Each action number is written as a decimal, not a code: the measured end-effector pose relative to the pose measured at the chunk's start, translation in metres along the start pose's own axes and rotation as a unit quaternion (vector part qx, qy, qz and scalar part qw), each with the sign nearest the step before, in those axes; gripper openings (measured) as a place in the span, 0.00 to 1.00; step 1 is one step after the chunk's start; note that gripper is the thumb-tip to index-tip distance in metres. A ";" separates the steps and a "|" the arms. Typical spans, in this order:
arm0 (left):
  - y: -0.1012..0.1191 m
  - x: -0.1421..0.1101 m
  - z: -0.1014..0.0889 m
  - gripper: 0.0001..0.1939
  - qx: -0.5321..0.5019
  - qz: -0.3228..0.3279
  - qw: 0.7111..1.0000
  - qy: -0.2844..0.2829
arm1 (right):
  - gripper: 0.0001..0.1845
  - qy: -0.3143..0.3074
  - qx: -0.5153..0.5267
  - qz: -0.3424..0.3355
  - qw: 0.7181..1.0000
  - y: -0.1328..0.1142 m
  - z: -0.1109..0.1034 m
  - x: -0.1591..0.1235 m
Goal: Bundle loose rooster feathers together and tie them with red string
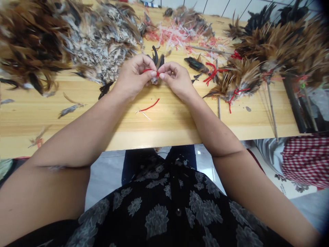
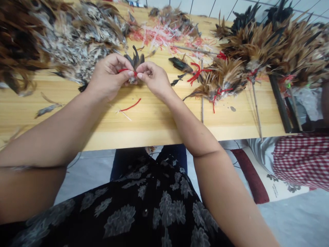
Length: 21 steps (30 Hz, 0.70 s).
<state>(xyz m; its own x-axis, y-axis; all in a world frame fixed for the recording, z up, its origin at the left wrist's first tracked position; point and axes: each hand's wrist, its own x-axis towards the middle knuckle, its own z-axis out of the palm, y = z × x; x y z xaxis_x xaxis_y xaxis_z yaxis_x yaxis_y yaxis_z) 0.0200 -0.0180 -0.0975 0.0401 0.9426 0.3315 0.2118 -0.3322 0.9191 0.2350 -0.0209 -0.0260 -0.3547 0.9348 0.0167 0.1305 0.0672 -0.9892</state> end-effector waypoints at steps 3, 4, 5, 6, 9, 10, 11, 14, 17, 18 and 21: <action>0.002 0.000 0.001 0.34 -0.014 0.006 1.000 0.008 | 0.17 -0.019 -0.022 -0.023 0.999 0.006 -0.001 0.002; 0.004 -0.001 0.002 0.34 -0.019 0.005 1.000 0.010 | 0.17 -0.026 -0.027 -0.035 0.999 0.011 -0.001 0.005; 0.008 -0.002 0.003 0.33 -0.026 0.001 1.000 0.011 | 0.17 -0.032 -0.033 -0.048 0.998 0.016 0.000 0.008; 0.012 -0.004 0.004 0.33 -0.033 -0.006 0.999 0.014 | 0.18 -0.037 -0.042 -0.065 0.996 0.023 0.000 0.013; 0.033 -0.013 0.008 0.27 -0.061 -0.053 0.997 0.020 | 0.17 -0.042 -0.105 -0.123 0.986 0.040 -0.001 0.026; 0.041 -0.016 0.009 0.25 -0.069 -0.072 0.995 0.022 | 0.15 -0.043 -0.135 -0.144 0.979 0.043 -0.002 0.030; 0.049 -0.018 0.010 0.23 -0.074 -0.089 0.993 0.026 | 0.13 -0.044 -0.166 -0.161 0.972 0.045 -0.002 0.032; 0.068 -0.023 0.014 0.21 -0.078 -0.117 0.990 0.027 | 0.14 -0.048 -0.240 -0.176 0.953 0.040 -0.004 0.031; 0.079 -0.023 0.017 0.21 -0.068 -0.134 0.988 0.025 | 0.19 -0.059 -0.278 -0.159 0.946 0.028 -0.004 0.024; 0.082 -0.022 0.018 0.21 -0.064 -0.142 0.987 0.028 | 0.19 -0.062 -0.284 -0.156 0.944 0.025 -0.005 0.023; 0.089 -0.022 0.020 0.22 -0.071 -0.164 0.983 0.044 | 0.16 -0.065 -0.299 -0.159 0.939 0.021 -0.007 0.021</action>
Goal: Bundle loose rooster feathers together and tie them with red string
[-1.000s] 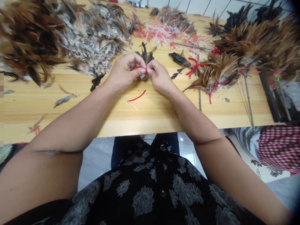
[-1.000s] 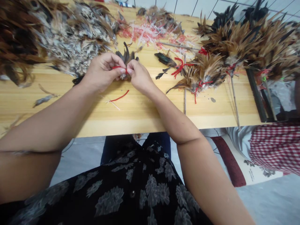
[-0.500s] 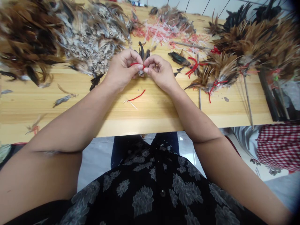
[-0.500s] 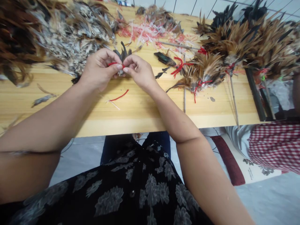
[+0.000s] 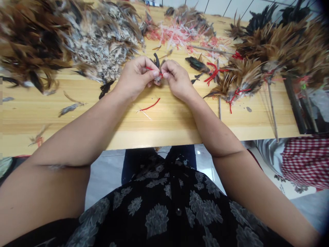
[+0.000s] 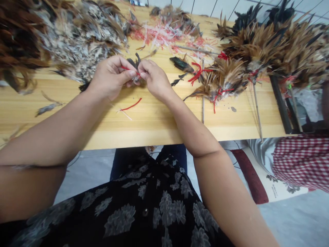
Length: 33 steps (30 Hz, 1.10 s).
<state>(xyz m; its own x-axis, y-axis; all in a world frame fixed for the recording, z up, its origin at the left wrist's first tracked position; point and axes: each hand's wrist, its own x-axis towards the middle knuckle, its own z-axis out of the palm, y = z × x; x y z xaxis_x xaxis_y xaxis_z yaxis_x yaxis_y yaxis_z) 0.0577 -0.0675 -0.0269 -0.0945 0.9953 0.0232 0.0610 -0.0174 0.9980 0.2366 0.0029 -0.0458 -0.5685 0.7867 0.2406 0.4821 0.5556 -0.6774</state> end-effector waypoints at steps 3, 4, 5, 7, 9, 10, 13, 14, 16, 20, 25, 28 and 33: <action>0.009 -0.003 0.004 0.24 -0.010 -0.024 1.000 0.015 | 0.13 -0.004 -0.014 -0.006 1.000 0.006 -0.002 0.000; 0.012 -0.005 0.005 0.23 -0.005 -0.034 0.999 0.021 | 0.13 -0.007 -0.016 -0.008 1.000 0.008 -0.003 0.001; 0.015 -0.006 0.006 0.22 0.002 -0.043 0.999 0.028 | 0.12 -0.009 -0.018 -0.009 1.000 0.010 -0.003 0.001; 0.020 -0.008 0.007 0.21 0.016 -0.057 0.997 0.042 | 0.11 -0.013 -0.023 -0.010 1.000 0.015 -0.006 0.002; 0.024 -0.009 0.008 0.22 0.024 -0.064 0.996 0.049 | 0.10 -0.016 -0.036 -0.008 0.999 0.019 -0.009 0.003; 0.024 -0.009 0.008 0.22 0.020 -0.064 0.996 0.050 | 0.10 -0.019 -0.044 -0.005 0.999 0.021 -0.010 0.003; 0.022 -0.007 0.006 0.23 -0.001 -0.060 0.997 0.040 | 0.11 -0.036 -0.066 0.007 0.997 0.023 -0.015 0.003; 0.021 -0.007 0.006 0.23 -0.002 -0.058 0.998 0.033 | 0.11 -0.045 -0.070 0.011 0.996 0.023 -0.016 0.002; 0.018 -0.006 0.004 0.24 0.007 -0.048 0.999 0.023 | 0.10 -0.061 -0.072 0.017 0.995 0.022 -0.017 0.000; 0.013 -0.005 -0.003 0.25 0.027 -0.018 0.999 0.009 | 0.08 -0.049 -0.050 0.026 0.997 0.021 -0.017 -0.002; -0.002 0.001 -0.012 0.21 0.054 0.020 0.998 0.007 | 0.14 -0.032 0.023 0.029 0.999 0.030 -0.016 0.002; -0.018 0.009 -0.018 0.21 0.050 0.074 0.996 -0.009 | 0.22 -0.058 0.045 0.024 0.997 0.034 -0.016 0.003; -0.024 0.014 -0.021 0.23 0.049 0.118 0.991 -0.037 | 0.18 -0.092 0.040 0.031 0.995 0.023 -0.017 -0.002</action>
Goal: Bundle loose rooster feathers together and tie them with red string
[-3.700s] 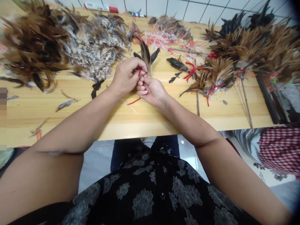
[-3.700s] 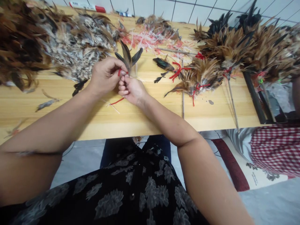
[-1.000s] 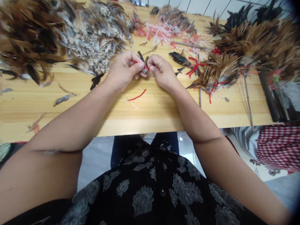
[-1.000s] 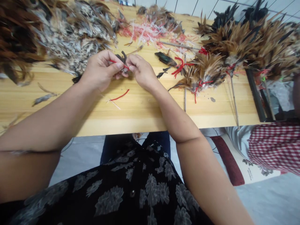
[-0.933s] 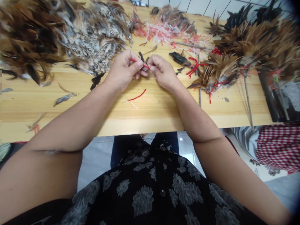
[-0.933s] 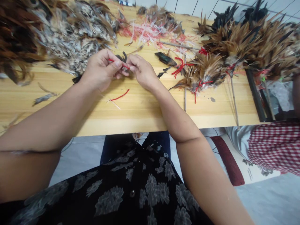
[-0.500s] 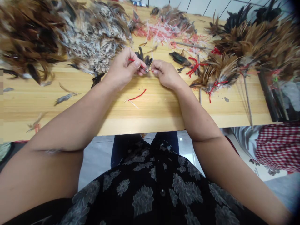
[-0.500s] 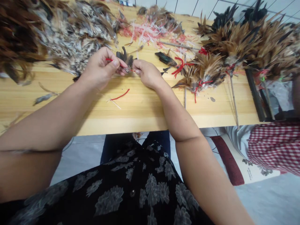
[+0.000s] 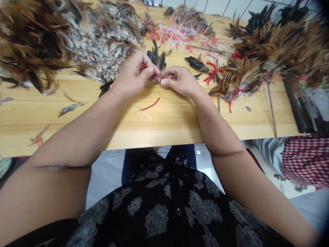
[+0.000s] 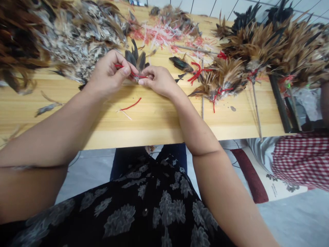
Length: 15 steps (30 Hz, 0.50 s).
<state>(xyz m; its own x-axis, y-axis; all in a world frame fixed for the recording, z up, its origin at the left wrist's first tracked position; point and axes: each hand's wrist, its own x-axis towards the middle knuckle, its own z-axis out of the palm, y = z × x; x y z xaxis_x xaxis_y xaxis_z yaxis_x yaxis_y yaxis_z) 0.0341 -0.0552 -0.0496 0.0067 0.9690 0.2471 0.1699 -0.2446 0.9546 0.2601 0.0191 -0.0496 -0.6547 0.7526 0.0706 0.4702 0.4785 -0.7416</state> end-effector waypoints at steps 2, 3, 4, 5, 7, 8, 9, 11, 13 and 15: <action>0.013 -0.003 0.004 0.22 0.006 -0.049 0.999 0.017 | 0.10 -0.004 -0.003 -0.003 1.000 -0.007 0.001 -0.002; 0.021 -0.005 0.007 0.21 0.009 -0.082 0.996 0.023 | 0.09 -0.006 -0.007 -0.001 1.000 -0.010 0.002 -0.002; 0.030 -0.007 0.010 0.20 0.013 -0.111 0.993 0.026 | 0.12 -0.007 -0.013 0.002 1.000 -0.013 0.003 -0.003; 0.038 -0.008 0.013 0.20 0.018 -0.136 0.990 0.029 | 0.16 -0.005 -0.023 0.005 1.000 -0.016 0.002 -0.003; 0.049 -0.010 0.017 0.20 0.022 -0.168 0.985 0.043 | 0.19 0.000 -0.059 0.009 0.998 -0.021 0.001 -0.003; 0.052 -0.010 0.019 0.21 0.021 -0.177 0.983 0.052 | 0.20 0.003 -0.083 0.008 0.997 -0.023 0.000 -0.003; 0.053 -0.009 0.020 0.21 0.021 -0.180 0.981 0.062 | 0.19 0.007 -0.107 0.005 0.994 -0.023 -0.001 -0.004; 0.052 -0.009 0.020 0.22 0.026 -0.174 0.981 0.079 | 0.18 0.009 -0.150 -0.001 0.989 -0.023 -0.003 -0.004; 0.047 -0.007 0.018 0.22 0.038 -0.152 0.983 0.092 | 0.17 0.008 -0.176 -0.006 0.984 -0.021 -0.003 -0.003; 0.040 -0.006 0.016 0.20 0.041 -0.126 0.986 0.104 | 0.17 0.006 -0.186 -0.013 0.982 -0.016 -0.002 -0.002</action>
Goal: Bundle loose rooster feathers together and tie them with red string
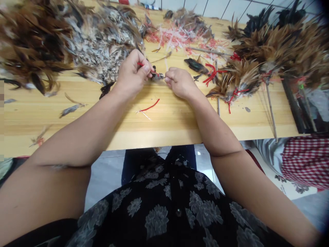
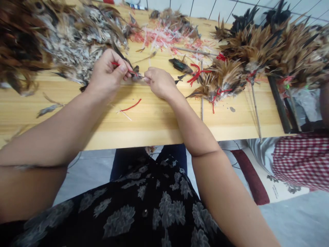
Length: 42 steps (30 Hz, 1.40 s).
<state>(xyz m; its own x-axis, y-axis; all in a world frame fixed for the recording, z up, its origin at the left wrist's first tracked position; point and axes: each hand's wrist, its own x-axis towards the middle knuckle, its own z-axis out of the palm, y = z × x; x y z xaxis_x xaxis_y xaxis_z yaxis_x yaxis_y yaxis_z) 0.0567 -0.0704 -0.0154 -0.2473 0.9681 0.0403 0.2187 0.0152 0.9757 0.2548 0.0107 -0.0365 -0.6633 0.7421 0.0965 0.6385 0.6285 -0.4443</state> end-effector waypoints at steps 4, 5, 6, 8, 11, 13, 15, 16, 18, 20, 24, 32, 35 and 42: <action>-0.010 0.006 -0.002 0.19 -0.002 0.020 1.000 0.016 | 0.15 -0.004 -0.005 -0.003 1.000 0.006 0.008 0.003; -0.011 0.007 -0.002 0.19 0.001 0.018 1.000 0.016 | 0.15 -0.004 -0.005 -0.003 1.000 0.007 0.009 0.003; -0.013 0.009 -0.002 0.18 0.003 0.015 1.000 0.014 | 0.15 -0.003 -0.005 -0.003 1.000 0.007 0.010 0.004; -0.016 0.011 -0.002 0.16 -0.005 0.017 1.000 0.012 | 0.16 -0.003 -0.004 0.003 1.000 0.004 0.010 0.003; -0.020 0.014 -0.004 0.16 -0.035 0.042 0.998 0.005 | 0.19 -0.021 -0.015 0.036 0.999 -0.005 0.005 0.000; -0.022 0.015 -0.008 0.16 -0.042 0.051 0.998 -0.012 | 0.20 -0.029 -0.027 0.067 0.997 -0.012 0.001 -0.003; -0.021 0.014 -0.013 0.15 -0.034 0.050 0.998 -0.032 | 0.19 -0.032 -0.036 0.080 0.996 -0.017 -0.001 -0.005; -0.020 0.014 -0.016 0.15 -0.027 0.051 0.998 -0.036 | 0.19 -0.033 -0.039 0.075 0.996 -0.019 -0.002 -0.006; -0.014 0.011 -0.021 0.15 0.004 0.052 0.998 -0.024 | 0.20 -0.035 -0.044 0.042 0.998 -0.022 -0.002 -0.009; -0.005 0.007 -0.023 0.15 0.058 0.027 0.997 -0.032 | 0.22 -0.035 -0.055 0.003 0.998 -0.027 -0.002 -0.012; 0.013 -0.004 -0.016 0.30 0.107 -0.118 0.978 -0.137 | 0.26 -0.040 -0.096 -0.029 0.994 -0.046 -0.006 -0.022; 0.019 -0.012 -0.006 0.36 -0.082 -0.215 0.963 -0.142 | 0.25 -0.050 -0.148 -0.083 0.984 -0.063 -0.007 -0.031; 0.010 -0.006 -0.014 0.21 -0.074 -0.146 0.981 -0.101 | 0.26 -0.041 -0.146 -0.087 0.984 -0.061 0.001 -0.027; 0.013 0.000 -0.034 0.26 0.009 0.006 0.999 -0.035 | 0.33 -0.094 -0.152 -0.082 0.980 -0.064 0.000 -0.025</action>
<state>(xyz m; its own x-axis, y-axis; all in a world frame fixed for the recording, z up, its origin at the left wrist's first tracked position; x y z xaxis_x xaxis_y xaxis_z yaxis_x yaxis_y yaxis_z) 0.0279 -0.0788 0.0046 -0.1786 0.9833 0.0362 0.2381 0.0075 0.9712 0.2302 -0.0487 -0.0107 -0.8087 0.5873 -0.0334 0.5852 0.7975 -0.1468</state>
